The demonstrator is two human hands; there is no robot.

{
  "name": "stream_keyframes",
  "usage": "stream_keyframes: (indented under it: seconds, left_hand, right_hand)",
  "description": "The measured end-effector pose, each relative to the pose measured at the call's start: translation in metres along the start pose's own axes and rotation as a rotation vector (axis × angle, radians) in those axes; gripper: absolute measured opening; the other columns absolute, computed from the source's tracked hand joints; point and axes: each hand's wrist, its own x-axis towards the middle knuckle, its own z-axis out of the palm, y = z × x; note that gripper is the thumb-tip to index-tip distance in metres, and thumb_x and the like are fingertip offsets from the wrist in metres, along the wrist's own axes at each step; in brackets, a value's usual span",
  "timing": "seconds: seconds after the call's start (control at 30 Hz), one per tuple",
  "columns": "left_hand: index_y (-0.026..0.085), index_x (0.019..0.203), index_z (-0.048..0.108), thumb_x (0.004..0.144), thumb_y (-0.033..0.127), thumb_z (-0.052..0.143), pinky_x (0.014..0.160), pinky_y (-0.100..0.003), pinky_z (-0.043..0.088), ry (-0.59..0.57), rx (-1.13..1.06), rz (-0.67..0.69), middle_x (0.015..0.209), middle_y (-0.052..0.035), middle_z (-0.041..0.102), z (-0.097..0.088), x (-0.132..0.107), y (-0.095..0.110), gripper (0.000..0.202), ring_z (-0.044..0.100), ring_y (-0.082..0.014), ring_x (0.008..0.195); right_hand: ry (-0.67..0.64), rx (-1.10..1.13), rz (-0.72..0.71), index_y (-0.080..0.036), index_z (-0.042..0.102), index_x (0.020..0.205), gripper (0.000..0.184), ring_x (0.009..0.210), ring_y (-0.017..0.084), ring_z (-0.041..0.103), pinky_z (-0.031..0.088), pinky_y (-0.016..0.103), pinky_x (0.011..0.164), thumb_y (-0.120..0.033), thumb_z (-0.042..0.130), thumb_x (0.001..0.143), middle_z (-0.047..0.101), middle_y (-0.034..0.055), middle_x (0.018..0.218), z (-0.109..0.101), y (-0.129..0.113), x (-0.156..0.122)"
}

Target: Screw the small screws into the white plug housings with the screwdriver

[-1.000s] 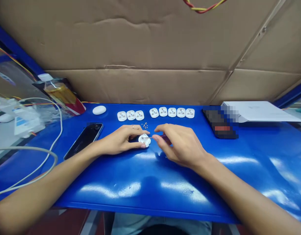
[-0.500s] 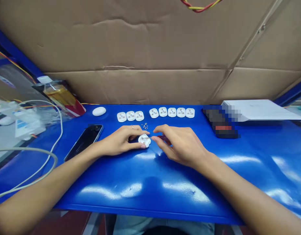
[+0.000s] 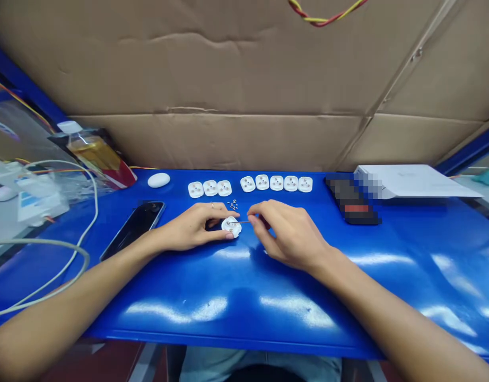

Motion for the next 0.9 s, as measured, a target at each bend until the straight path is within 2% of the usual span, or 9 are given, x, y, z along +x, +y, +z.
stream_keyframes:
  seconds: [0.13,0.23,0.37,0.43,0.57,0.73,0.8,0.9]
  left_hand:
    - [0.021,0.132,0.071,0.097,0.048,0.07,0.081,-0.029,0.048,0.002,0.004,0.004,0.109,-0.0062,0.074,0.0,-0.0002,0.0,0.044,0.067,-0.0195,0.092]
    - [0.022,0.131,0.072,0.097,0.048,0.07,0.083,-0.029,0.049,0.006,-0.002,0.002,0.11,-0.0067,0.074,-0.0006,-0.0005,0.0022,0.044,0.067,-0.0203,0.094]
    - [0.024,0.13,0.072,0.097,0.047,0.07,0.084,-0.029,0.049,-0.004,0.003,-0.012,0.11,-0.0056,0.074,-0.0012,-0.0006,0.0035,0.041,0.068,-0.0203,0.095]
    - [0.023,0.132,0.072,0.097,0.048,0.07,0.083,-0.029,0.049,-0.011,0.011,-0.012,0.109,-0.0062,0.074,-0.001,-0.0006,0.0024,0.043,0.068,-0.0207,0.094]
    - [0.023,0.134,0.071,0.096,0.048,0.072,0.082,-0.029,0.049,-0.017,0.008,-0.003,0.109,-0.0067,0.074,-0.0003,-0.0004,0.0002,0.046,0.068,-0.0206,0.094]
    - [0.023,0.132,0.072,0.097,0.047,0.071,0.086,-0.029,0.049,-0.019,0.0,0.012,0.112,-0.0063,0.074,-0.001,-0.0002,0.0011,0.043,0.068,-0.0205,0.097]
    - [0.023,0.133,0.071,0.096,0.048,0.071,0.084,-0.029,0.049,-0.022,0.021,0.003,0.109,-0.0062,0.075,-0.0016,-0.0003,0.0015,0.044,0.068,-0.0204,0.095]
    - [0.022,0.133,0.072,0.096,0.047,0.071,0.083,-0.028,0.048,-0.03,0.036,-0.008,0.107,-0.006,0.074,-0.002,-0.0004,0.0016,0.044,0.067,-0.0201,0.093]
  right_hand:
    - [0.016,0.069,-0.012,-0.021,0.058,0.111,0.018,0.085,0.022,0.071,0.057,0.034,0.07,-0.014,0.056,0.094,0.073,0.0073,0.096,-0.0002,-0.0026,0.0014]
    - [-0.001,0.081,0.028,-0.02,0.057,0.117,0.023,0.081,0.021,0.072,0.059,0.033,0.07,-0.017,0.058,0.094,0.074,0.0076,0.099,-0.0005,-0.0027,0.0015]
    - [-0.013,0.014,0.06,-0.02,0.057,0.118,0.016,0.064,0.018,0.071,0.054,0.029,0.058,-0.025,0.056,0.102,0.076,0.0039,0.088,0.0,-0.001,0.0003]
    - [-0.017,0.015,0.038,-0.02,0.057,0.115,0.015,0.068,0.018,0.071,0.055,0.03,0.061,-0.021,0.054,0.101,0.075,0.0046,0.09,-0.0003,-0.0016,0.0002]
    - [-0.058,0.097,0.009,-0.019,0.056,0.117,0.025,0.086,0.022,0.073,0.06,0.034,0.073,-0.016,0.057,0.092,0.073,0.0086,0.1,-0.0026,-0.0051,0.0008]
    - [-0.07,0.01,0.029,-0.018,0.058,0.118,0.019,0.073,0.022,0.075,0.057,0.034,0.061,-0.029,0.055,0.103,0.077,0.0086,0.094,-0.0025,-0.0027,0.0002]
    - [-0.067,-0.028,-0.011,-0.018,0.06,0.116,0.016,0.072,0.023,0.075,0.055,0.034,0.061,-0.027,0.052,0.106,0.078,0.0079,0.092,-0.0014,-0.0013,0.0002]
    - [-0.053,-0.013,-0.068,-0.017,0.061,0.113,0.014,0.077,0.023,0.073,0.056,0.035,0.067,-0.019,0.052,0.102,0.077,0.0079,0.092,-0.0014,-0.0023,0.0018]
